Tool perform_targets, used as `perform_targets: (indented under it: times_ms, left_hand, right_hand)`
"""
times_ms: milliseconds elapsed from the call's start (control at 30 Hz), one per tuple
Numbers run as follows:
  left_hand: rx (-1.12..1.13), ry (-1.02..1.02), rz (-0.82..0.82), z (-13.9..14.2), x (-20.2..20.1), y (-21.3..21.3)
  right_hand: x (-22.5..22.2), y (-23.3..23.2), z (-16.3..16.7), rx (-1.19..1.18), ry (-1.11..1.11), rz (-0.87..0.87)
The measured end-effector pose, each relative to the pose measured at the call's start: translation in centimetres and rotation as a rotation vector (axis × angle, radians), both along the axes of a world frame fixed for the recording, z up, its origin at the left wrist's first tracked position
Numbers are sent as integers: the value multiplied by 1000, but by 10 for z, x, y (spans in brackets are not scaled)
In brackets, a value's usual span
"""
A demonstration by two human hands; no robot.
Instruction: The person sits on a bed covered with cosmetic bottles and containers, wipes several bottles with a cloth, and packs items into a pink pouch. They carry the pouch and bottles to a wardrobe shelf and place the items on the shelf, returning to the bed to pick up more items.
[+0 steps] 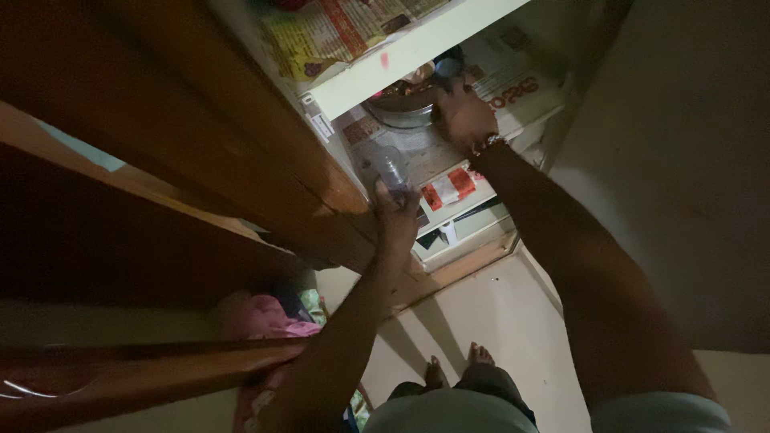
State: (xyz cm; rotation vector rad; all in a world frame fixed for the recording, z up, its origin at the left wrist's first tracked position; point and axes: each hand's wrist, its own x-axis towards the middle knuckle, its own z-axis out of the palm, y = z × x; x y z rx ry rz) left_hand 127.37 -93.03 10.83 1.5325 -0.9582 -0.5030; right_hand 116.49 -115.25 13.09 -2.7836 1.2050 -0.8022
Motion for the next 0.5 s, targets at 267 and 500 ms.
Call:
perform_targets:
  times_ms: [267, 500]
  left_hand:
    - [-159, -65, 66, -26, 7, -20]
    - [-315, 181, -51, -24, 18, -44]
  right_hand:
    - [-17, 40, 30, -69, -146, -44]
    - [-28, 126, 21, 253, -457, 383]
